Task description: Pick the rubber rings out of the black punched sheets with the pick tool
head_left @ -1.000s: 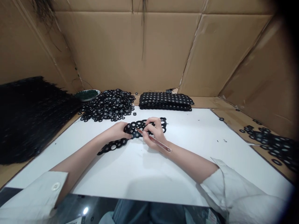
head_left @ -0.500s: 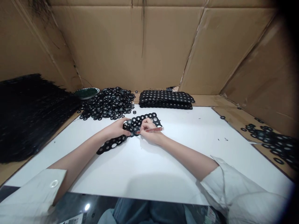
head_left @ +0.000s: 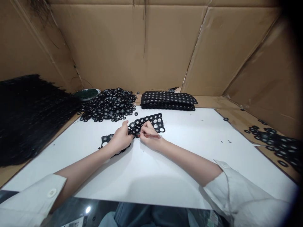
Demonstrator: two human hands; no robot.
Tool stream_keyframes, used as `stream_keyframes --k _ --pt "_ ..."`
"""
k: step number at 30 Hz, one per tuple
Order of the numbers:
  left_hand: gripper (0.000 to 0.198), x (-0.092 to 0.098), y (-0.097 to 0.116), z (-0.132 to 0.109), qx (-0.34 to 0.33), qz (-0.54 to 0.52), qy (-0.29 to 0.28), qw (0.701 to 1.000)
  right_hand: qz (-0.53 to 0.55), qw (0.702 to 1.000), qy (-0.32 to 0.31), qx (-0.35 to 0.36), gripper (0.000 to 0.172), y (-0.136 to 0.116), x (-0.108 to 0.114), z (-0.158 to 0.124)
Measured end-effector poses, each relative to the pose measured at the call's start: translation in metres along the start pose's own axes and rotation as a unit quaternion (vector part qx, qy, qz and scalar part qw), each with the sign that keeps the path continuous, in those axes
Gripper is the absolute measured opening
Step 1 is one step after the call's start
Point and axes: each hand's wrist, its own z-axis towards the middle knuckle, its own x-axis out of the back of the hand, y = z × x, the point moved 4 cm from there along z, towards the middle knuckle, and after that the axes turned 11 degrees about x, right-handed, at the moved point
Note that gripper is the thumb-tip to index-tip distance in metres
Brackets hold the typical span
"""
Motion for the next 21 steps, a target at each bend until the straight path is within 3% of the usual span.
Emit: stream_keyframes --k 11,17,21 --pt "0.063 0.009 -0.007 0.023 -0.018 -0.046 -0.062 0.997 0.071 0.994 -0.026 -0.081 0.03 0.002 0.005 -0.002" --pt "0.066 0.003 -0.007 0.013 -0.002 -0.049 -0.016 0.999 0.009 0.999 -0.02 -0.037 0.02 0.0 -0.002 -0.001" --pt "0.055 0.0 -0.001 -0.003 -0.01 -0.051 -0.001 0.999 -0.06 0.998 -0.006 0.008 0.016 -0.007 -0.007 -0.001"
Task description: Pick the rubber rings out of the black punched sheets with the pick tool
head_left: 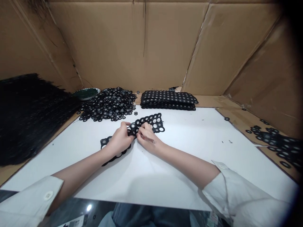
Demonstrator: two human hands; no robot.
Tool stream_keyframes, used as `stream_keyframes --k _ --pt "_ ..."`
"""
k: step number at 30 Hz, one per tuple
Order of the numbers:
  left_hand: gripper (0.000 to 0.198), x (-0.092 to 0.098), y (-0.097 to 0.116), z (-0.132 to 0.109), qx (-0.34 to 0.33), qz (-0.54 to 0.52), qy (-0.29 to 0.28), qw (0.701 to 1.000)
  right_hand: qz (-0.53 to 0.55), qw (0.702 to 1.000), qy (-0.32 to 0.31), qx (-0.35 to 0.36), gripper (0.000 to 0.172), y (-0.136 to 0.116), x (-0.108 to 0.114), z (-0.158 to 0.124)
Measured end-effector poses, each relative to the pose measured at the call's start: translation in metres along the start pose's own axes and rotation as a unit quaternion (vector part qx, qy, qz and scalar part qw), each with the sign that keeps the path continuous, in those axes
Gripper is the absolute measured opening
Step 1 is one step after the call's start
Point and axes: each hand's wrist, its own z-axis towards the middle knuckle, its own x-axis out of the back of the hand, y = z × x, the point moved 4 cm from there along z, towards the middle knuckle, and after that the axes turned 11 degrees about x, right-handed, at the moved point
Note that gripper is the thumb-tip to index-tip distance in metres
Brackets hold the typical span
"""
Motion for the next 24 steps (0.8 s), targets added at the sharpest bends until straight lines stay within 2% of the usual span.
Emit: stream_keyframes --k 3,8,12,19,24 --pt "0.047 0.003 0.001 0.004 -0.003 -0.022 -0.037 0.999 -0.004 1.0 0.001 -0.003 0.017 -0.003 0.0 0.0" --pt "0.028 0.017 0.001 0.024 -0.027 -0.017 -0.179 0.983 0.038 0.999 0.0 -0.035 0.021 -0.001 0.001 0.0" --pt "0.025 0.024 -0.003 0.03 0.014 -0.026 -0.189 0.982 0.078 0.996 0.007 -0.053 0.023 -0.002 0.002 -0.002" --pt "0.026 0.013 0.001 0.024 0.03 -0.149 -0.2 0.968 0.073 0.996 0.007 -0.042 0.024 -0.004 0.004 -0.002" --pt "0.031 0.014 0.002 0.023 0.014 -0.155 -0.277 0.948 0.071 0.996 -0.004 -0.056 0.026 -0.001 0.002 -0.001"
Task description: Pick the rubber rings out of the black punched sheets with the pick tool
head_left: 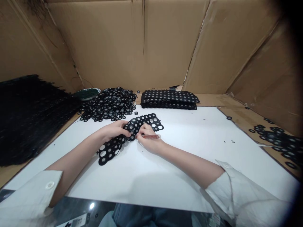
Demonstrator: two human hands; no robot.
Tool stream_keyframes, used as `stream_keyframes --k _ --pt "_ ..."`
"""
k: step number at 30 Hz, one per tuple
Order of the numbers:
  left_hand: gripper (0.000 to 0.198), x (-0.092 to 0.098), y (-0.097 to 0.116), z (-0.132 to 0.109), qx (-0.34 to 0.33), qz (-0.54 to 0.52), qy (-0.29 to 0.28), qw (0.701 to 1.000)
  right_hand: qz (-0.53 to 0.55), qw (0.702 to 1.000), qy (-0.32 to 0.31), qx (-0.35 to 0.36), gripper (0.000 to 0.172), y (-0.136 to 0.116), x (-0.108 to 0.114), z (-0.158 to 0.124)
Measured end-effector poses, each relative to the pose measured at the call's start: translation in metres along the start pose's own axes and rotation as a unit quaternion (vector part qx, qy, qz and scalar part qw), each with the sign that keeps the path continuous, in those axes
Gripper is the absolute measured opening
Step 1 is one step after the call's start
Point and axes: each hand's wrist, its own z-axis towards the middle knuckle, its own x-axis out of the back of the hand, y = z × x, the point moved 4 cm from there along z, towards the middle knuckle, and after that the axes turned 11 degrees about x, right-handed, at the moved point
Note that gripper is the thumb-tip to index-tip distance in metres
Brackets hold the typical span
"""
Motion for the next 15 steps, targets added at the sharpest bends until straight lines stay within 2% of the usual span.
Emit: stream_keyframes --k 2,4,7,10,12,15 --pt "0.035 0.005 0.0 0.0 -0.009 0.033 -0.012 0.999 0.004 1.0 0.002 0.001 0.027 0.0 0.001 0.0" --pt "0.042 0.012 -0.001 0.001 -0.018 0.088 0.014 0.996 0.013 1.0 0.002 0.004 0.027 0.0 0.001 -0.001" --pt "0.058 0.023 -0.002 0.002 -0.032 0.201 0.106 0.973 0.023 1.0 0.003 0.013 0.027 -0.001 0.001 -0.003" --pt "0.07 0.028 -0.001 0.001 -0.059 0.314 0.188 0.929 0.025 0.999 0.002 0.033 0.025 -0.002 0.0 -0.003" --pt "0.072 0.027 0.0 0.0 -0.086 0.357 0.199 0.909 0.029 0.999 -0.002 0.042 0.024 -0.003 -0.001 -0.003" --pt "0.072 0.024 0.002 -0.001 -0.127 0.364 0.17 0.907 0.038 0.998 -0.01 0.045 0.023 -0.004 -0.002 -0.003"
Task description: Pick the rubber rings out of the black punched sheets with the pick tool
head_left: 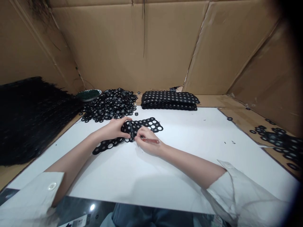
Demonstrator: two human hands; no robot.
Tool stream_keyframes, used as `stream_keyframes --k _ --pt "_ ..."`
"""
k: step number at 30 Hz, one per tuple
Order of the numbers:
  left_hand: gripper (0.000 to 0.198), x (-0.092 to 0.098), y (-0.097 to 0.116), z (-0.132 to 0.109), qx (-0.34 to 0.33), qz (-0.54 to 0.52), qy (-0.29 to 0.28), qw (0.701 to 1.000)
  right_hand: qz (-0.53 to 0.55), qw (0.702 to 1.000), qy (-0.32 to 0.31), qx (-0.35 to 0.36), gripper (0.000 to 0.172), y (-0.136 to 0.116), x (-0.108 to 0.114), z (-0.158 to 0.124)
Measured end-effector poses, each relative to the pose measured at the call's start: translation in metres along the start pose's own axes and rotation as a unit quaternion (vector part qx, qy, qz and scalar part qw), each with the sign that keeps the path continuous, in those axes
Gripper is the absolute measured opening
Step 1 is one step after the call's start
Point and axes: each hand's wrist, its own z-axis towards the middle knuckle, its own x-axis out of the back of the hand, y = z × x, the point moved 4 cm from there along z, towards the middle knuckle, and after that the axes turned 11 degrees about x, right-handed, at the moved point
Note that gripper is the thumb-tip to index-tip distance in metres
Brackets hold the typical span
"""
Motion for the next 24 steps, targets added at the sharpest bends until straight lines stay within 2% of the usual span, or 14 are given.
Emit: stream_keyframes --k 3,7,9,12,14,16,19,24 --pt "0.061 -0.004 0.0 0.003 -0.021 -0.063 -0.027 0.997 0.008 1.0 -0.008 0.002 0.022 -0.003 0.0 0.0" --pt "0.035 -0.012 -0.009 0.012 0.011 -0.154 0.031 0.987 0.03 0.999 -0.02 0.022 0.021 -0.009 0.001 0.001" --pt "0.03 -0.019 -0.009 0.016 0.002 -0.183 0.021 0.983 0.06 0.998 -0.017 0.019 0.022 -0.009 0.003 0.002" --pt "0.03 -0.026 -0.005 0.015 -0.019 -0.209 -0.03 0.977 0.094 0.995 0.04 -0.013 0.021 -0.001 0.014 0.007" --pt "0.034 -0.028 -0.002 0.012 -0.018 -0.22 -0.049 0.974 0.093 0.99 0.096 -0.044 0.019 0.008 0.025 0.009" --pt "0.04 -0.029 0.0 0.01 -0.016 -0.225 -0.058 0.973 0.086 0.986 0.125 -0.072 0.02 0.015 0.032 0.01" --pt "0.045 -0.03 0.005 0.011 -0.023 -0.223 -0.064 0.973 0.094 0.984 0.11 -0.103 0.02 0.022 0.032 0.011" --pt "0.039 -0.032 0.014 0.016 0.024 -0.152 -0.037 0.987 0.08 0.987 0.058 -0.124 0.019 0.023 0.024 0.011"
